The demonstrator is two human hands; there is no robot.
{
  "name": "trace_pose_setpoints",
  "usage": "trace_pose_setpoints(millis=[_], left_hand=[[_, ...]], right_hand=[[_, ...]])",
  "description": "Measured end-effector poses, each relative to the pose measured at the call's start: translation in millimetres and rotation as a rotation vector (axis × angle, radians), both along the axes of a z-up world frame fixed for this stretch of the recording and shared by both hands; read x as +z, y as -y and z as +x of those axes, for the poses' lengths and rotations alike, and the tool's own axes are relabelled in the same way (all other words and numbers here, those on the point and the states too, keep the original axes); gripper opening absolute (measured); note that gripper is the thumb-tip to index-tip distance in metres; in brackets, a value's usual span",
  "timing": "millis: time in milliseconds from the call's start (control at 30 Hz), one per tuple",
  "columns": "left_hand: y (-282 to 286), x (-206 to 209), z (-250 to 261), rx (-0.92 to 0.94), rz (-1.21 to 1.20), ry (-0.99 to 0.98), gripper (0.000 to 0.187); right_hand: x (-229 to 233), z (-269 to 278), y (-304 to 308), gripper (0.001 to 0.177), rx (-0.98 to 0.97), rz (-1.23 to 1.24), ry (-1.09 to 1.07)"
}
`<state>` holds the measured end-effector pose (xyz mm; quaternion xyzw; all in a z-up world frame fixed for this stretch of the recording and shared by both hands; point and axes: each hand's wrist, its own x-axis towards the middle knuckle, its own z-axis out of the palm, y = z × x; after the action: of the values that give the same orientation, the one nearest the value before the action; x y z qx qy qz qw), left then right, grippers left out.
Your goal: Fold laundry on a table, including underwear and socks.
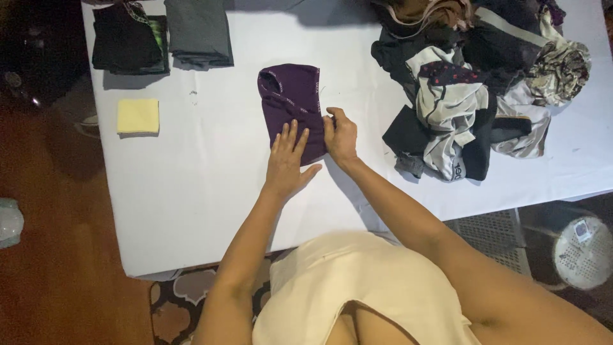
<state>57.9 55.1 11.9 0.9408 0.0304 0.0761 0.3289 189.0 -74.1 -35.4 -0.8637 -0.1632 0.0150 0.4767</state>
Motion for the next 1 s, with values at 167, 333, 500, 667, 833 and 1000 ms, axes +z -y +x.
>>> trace_pose_setpoints(millis=[167, 333, 500, 667, 833, 1000], left_hand=[[0, -15, -1, 0.017, 0.109, -0.023, 0.082], [1, -25, 4, 0.041, 0.140, -0.025, 0.075], [0, -18, 2, 0.030, 0.102, -0.034, 0.080], [2, -18, 6, 0.021, 0.060, -0.047, 0.083], [-14, -43, 18, -0.023, 0.188, -0.095, 0.082], [-32, -44, 27, -0.091, 0.169, -0.106, 0.077]], right_hand=[[-12, 44, 13, 0.034, -0.096, 0.539, -0.625], [-12, 42, 36, 0.048, -0.116, 0.696, -0.884], [9, -17, 43, 0.024, -0.035, 0.258, -0.063], [11, -42, 38, 0.023, 0.010, 0.038, 0.076], [-9, -19, 43, 0.012, 0.067, 0.195, -0.080], [-2, 14, 34, 0.025, -0.059, 1.024, -0.760]])
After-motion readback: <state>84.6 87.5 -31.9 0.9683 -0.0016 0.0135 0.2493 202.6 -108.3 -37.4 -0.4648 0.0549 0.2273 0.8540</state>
